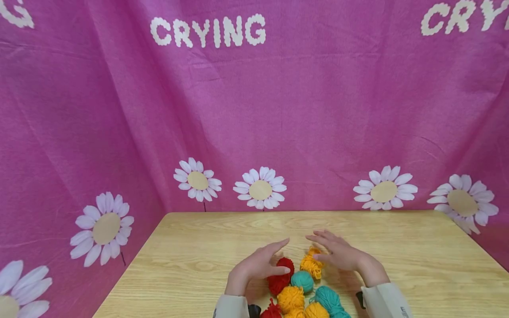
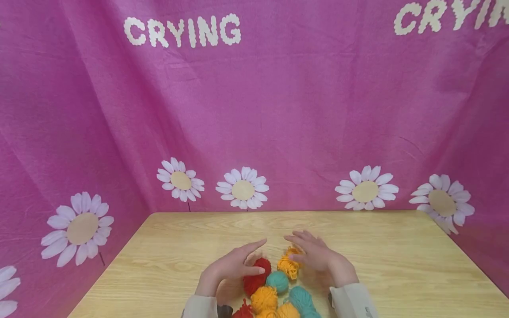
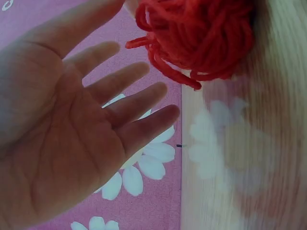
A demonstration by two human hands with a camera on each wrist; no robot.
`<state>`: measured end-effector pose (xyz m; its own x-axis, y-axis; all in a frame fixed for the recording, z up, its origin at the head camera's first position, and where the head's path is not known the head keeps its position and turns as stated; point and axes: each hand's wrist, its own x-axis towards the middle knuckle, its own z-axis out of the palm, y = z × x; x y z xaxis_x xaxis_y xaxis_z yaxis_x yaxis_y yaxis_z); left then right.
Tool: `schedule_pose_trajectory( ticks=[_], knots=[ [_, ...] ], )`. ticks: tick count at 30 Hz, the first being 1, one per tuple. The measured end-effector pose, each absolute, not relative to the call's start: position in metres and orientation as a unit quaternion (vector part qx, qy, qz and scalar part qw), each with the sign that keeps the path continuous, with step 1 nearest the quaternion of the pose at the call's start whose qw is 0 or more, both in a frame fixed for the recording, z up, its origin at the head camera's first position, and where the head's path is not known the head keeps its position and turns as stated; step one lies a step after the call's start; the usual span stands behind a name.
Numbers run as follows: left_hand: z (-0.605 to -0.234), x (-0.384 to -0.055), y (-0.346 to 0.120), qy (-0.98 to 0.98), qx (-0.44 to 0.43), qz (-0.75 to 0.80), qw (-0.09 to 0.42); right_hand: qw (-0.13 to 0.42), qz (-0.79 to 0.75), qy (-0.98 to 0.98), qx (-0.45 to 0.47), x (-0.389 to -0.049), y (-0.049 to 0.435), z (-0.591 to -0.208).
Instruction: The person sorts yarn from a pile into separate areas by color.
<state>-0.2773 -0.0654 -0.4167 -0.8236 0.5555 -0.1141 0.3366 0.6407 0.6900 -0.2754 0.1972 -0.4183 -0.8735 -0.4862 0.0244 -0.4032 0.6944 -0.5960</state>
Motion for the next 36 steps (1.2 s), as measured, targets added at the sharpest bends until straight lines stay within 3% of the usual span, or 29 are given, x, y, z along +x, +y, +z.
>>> schedule_pose_trajectory(
  ticks=[16, 22, 36],
  knots=[
    [-0.423, -0.275, -0.063, 0.890, 0.252, 0.311, 0.216, 0.162, -0.336, 0.886, -0.276, -0.276, 0.198, -0.427],
    [-0.422, -0.273, -0.063, 0.888, 0.244, 0.317, 0.227, 0.169, -0.330, 0.887, -0.277, -0.276, 0.198, -0.429],
    [-0.421, -0.271, -0.060, 0.916, 0.257, 0.246, 0.188, 0.141, -0.320, 0.890, -0.292, -0.278, 0.196, -0.435]
  ],
)
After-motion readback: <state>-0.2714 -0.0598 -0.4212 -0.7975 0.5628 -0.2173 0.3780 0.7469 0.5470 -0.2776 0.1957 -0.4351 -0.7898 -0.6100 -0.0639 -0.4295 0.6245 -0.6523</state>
